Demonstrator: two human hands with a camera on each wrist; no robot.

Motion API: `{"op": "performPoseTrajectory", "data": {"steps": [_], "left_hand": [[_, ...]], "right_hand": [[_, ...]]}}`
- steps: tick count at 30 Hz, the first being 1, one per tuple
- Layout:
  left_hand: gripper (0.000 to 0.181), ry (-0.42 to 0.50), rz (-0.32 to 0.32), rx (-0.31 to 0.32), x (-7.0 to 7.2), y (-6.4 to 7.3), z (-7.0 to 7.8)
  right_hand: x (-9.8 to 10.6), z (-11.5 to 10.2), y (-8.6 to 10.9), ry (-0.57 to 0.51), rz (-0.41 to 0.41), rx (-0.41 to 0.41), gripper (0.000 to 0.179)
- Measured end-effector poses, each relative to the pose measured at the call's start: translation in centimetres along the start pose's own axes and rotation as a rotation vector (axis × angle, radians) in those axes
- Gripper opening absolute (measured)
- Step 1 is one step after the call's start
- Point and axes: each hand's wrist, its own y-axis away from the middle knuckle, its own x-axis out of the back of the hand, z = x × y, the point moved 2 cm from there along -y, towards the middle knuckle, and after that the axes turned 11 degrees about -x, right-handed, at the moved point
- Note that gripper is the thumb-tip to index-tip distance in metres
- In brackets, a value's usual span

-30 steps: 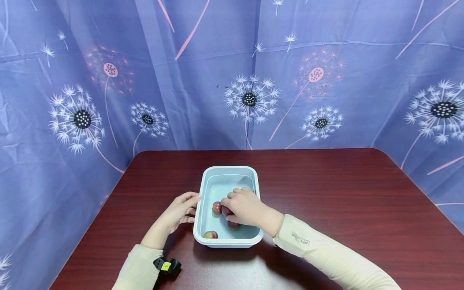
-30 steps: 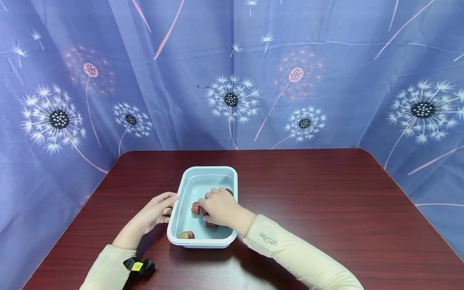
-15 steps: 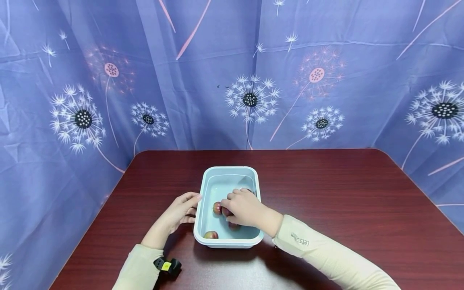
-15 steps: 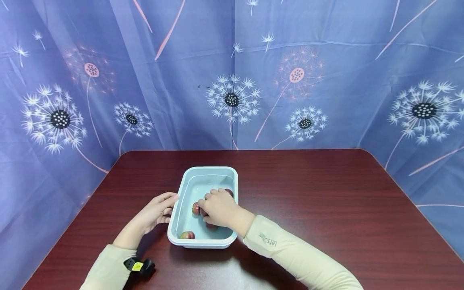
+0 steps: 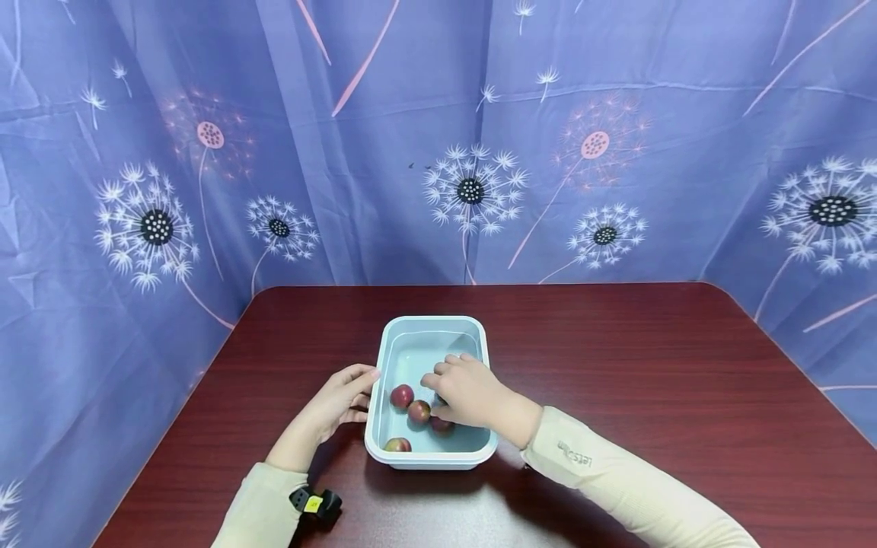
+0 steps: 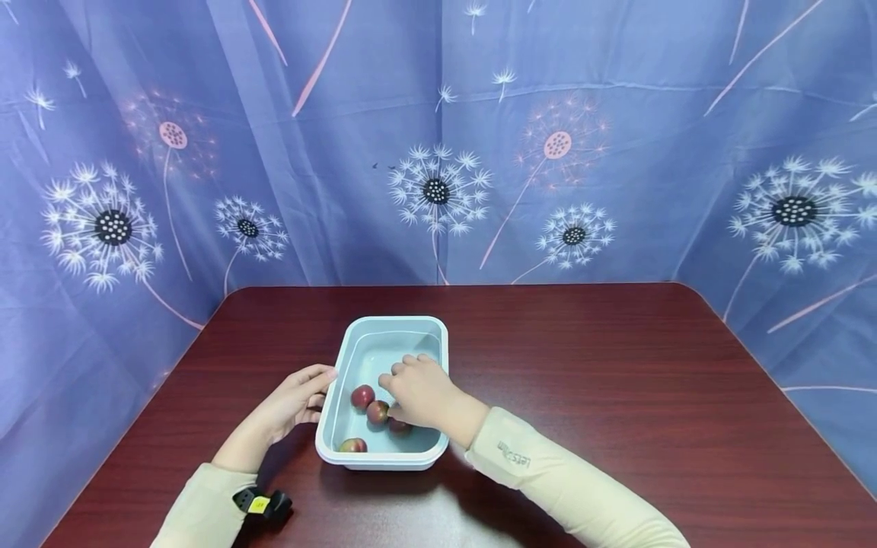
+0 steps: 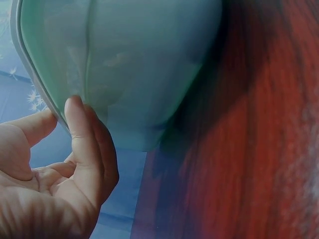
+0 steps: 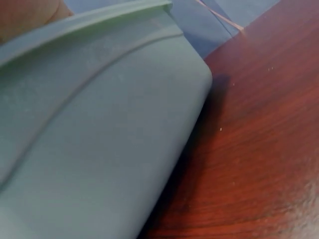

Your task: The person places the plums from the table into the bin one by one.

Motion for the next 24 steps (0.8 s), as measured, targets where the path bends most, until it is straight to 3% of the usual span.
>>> {"op": "performPoseTrajectory", "data": {"steps": [24], "left_hand": [[0.044, -0.016, 0.002, -0.011, -0.1, 0.1, 0.0]], "right_hand": [[4.3, 3.0, 2.7, -0.025, 0.131, -0.056, 0.031]]}}
